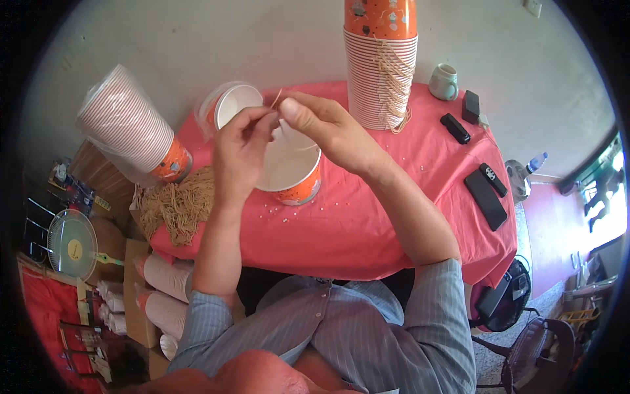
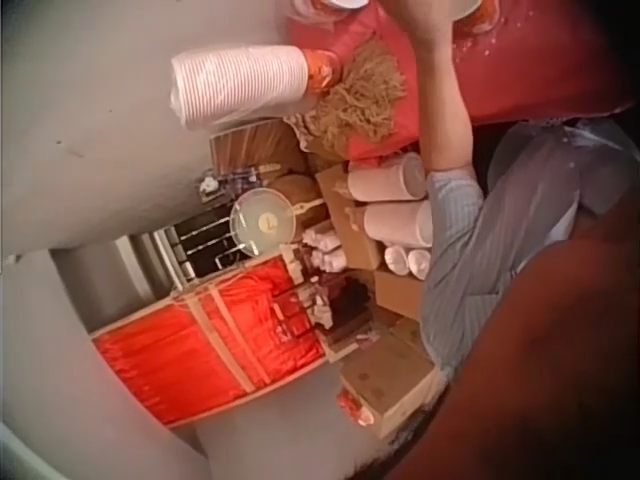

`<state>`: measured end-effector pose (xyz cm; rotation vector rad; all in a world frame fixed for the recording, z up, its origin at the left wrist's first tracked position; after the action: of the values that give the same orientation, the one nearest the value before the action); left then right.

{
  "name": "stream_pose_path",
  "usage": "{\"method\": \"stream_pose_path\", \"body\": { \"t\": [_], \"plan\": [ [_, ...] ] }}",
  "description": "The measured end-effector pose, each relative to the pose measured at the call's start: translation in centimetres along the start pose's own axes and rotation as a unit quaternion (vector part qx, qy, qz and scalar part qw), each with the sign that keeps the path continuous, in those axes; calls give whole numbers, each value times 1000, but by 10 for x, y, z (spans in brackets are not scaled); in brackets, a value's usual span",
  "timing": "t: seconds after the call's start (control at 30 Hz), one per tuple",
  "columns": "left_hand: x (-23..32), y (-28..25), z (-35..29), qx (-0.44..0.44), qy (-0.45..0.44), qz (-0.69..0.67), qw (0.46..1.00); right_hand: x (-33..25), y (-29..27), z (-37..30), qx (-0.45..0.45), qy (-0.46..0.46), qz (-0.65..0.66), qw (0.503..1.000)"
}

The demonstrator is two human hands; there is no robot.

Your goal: Attaching string handles to paper buckets at a workbench.

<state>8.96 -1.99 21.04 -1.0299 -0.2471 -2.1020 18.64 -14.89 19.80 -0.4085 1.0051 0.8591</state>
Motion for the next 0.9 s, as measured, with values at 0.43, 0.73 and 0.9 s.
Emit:
{"method": "stream_pose_path", "body": {
  "t": [0.43,0.73,0.9],
  "plan": [
    [-14,-83,26,12,140,303,943,2,-85,20,140,76,-255,954],
    [-1,-40,9,-109,242,274,924,-5,-14,12,113,-152,-375,908],
    [19,-17,4,-150,305,301,891,27,24,1,33,-5,-204,978]
  ]
}}
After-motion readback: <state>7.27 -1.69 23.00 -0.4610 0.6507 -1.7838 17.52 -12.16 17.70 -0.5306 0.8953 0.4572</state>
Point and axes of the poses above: each hand's wrist, its own z-axis towards the middle knuckle, its own y-axis out of the palm, x = y × z, the point moved 8 cm from there along z, towards the middle knuckle, and after that the axes turned 10 degrees about x, right-handed, at the moved point
